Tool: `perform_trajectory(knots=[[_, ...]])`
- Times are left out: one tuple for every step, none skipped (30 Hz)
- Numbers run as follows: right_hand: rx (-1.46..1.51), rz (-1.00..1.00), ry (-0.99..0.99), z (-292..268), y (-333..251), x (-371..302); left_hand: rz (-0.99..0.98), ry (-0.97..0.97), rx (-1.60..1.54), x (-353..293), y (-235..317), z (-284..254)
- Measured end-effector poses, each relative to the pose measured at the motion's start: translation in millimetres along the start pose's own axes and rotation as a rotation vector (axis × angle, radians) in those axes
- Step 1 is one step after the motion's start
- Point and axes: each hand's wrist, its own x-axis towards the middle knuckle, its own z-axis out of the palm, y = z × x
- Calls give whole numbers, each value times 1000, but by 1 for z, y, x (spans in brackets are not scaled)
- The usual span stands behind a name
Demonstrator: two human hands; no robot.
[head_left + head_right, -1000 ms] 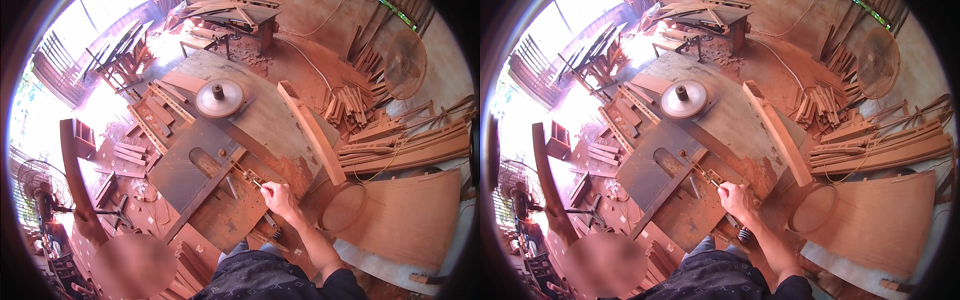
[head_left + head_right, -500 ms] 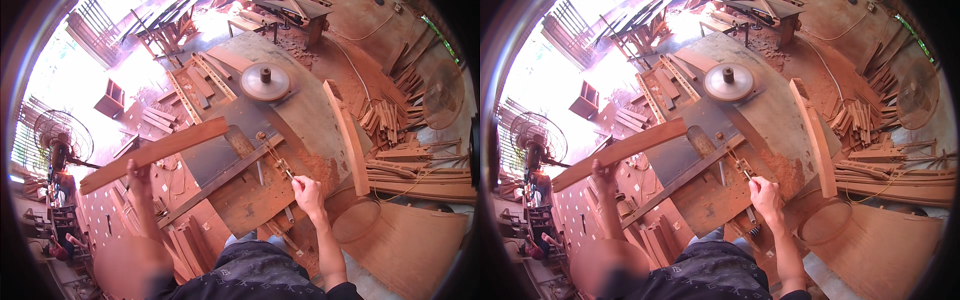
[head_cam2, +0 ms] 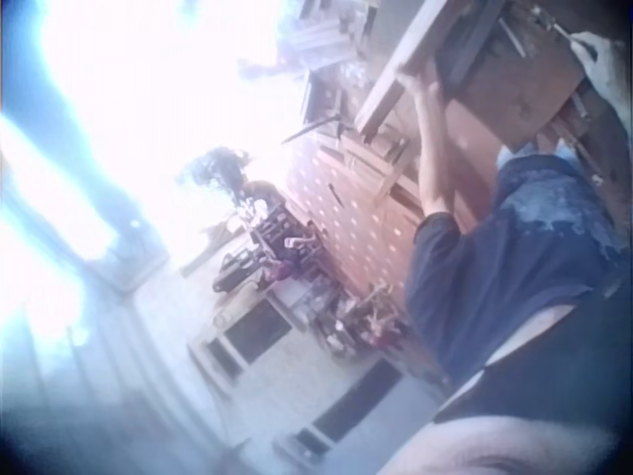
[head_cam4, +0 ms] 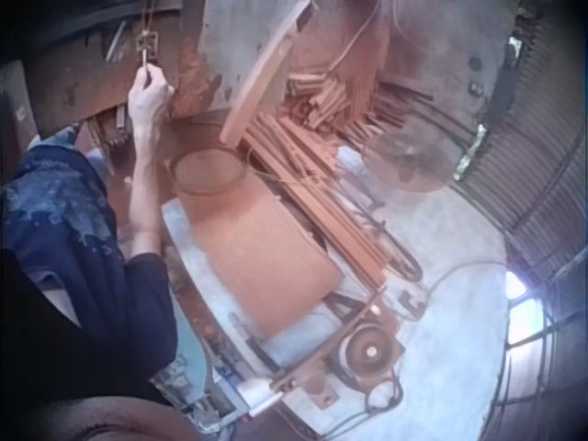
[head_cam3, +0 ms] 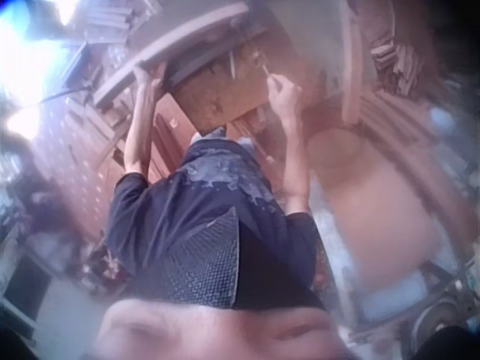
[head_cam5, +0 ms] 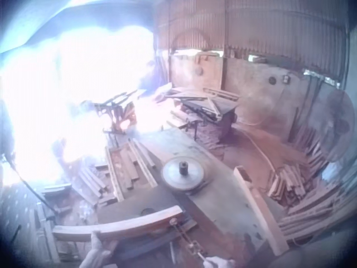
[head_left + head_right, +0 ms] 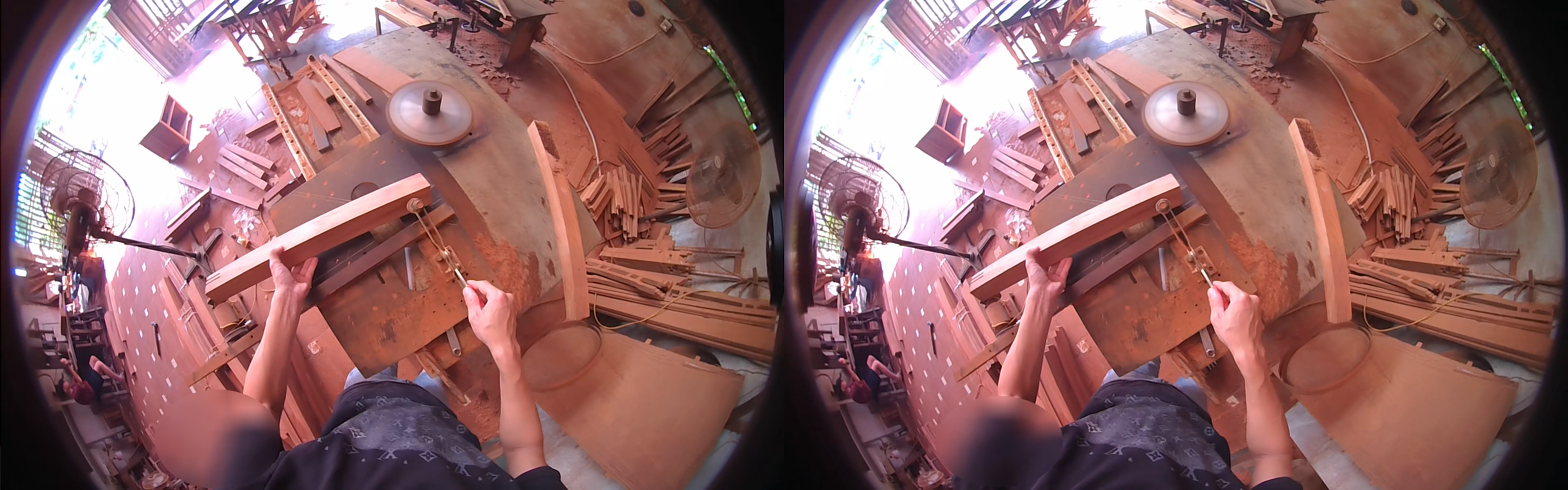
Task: The person uses a spindle moulder to shape the edges of wooden planks. They guide each plank through the spinning cutter with both hands, occasionally lifting and inspecting the shaped edge before continuing.
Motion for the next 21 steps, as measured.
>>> perform_trajectory(knots=[[-16,14,-13,0,-2,0,9,82,97,2,-3,2],[-29,-1,-13,0,-3,1,-6,102,139,2,-6,3],[-42,-18,-15,2,-4,1,-21,123,179,2,-9,5],[-56,-36,-18,4,-5,0,-36,145,218,2,-13,7],[-73,-32,-15,1,-6,2,-69,179,268,-7,-19,22],[-84,-32,-23,-1,-7,1,-85,208,295,-6,-23,30],[-88,-29,-34,1,-7,0,-115,209,337,-12,-24,40],[-75,-34,-31,2,-6,0,-148,203,388,-17,-23,50],[-61,-38,-26,2,-4,0,-169,253,378,-16,-21,55],[-47,-41,-19,3,-3,0,-191,301,369,-15,-20,59],[-71,-35,-22,3,-3,-1,-221,339,370,-12,-20,63],[-84,-55,-15,3,-2,0,-217,334,375,-11,-18,64],[-96,-72,-7,4,0,0,-252,303,392,-6,-16,58],[-104,-85,5,5,0,0,-285,271,417,1,-11,53],[-101,-72,-7,4,0,0,-204,178,561,-3,-10,51],[-97,-58,-19,3,-3,0,-121,82,702,-11,-11,43],[-88,-40,-24,2,-6,2,-36,-23,849,-20,-11,40],[-92,-25,-46,1,-7,2,212,-26,1230,-28,-11,34],[-100,-6,-64,0,-9,3,481,-46,1597,-34,-13,29],[-111,11,-77,-1,-7,5,779,-79,1940,-40,-14,30],[-96,-7,-41,2,1,3,861,-95,1931,-49,-10,39]])
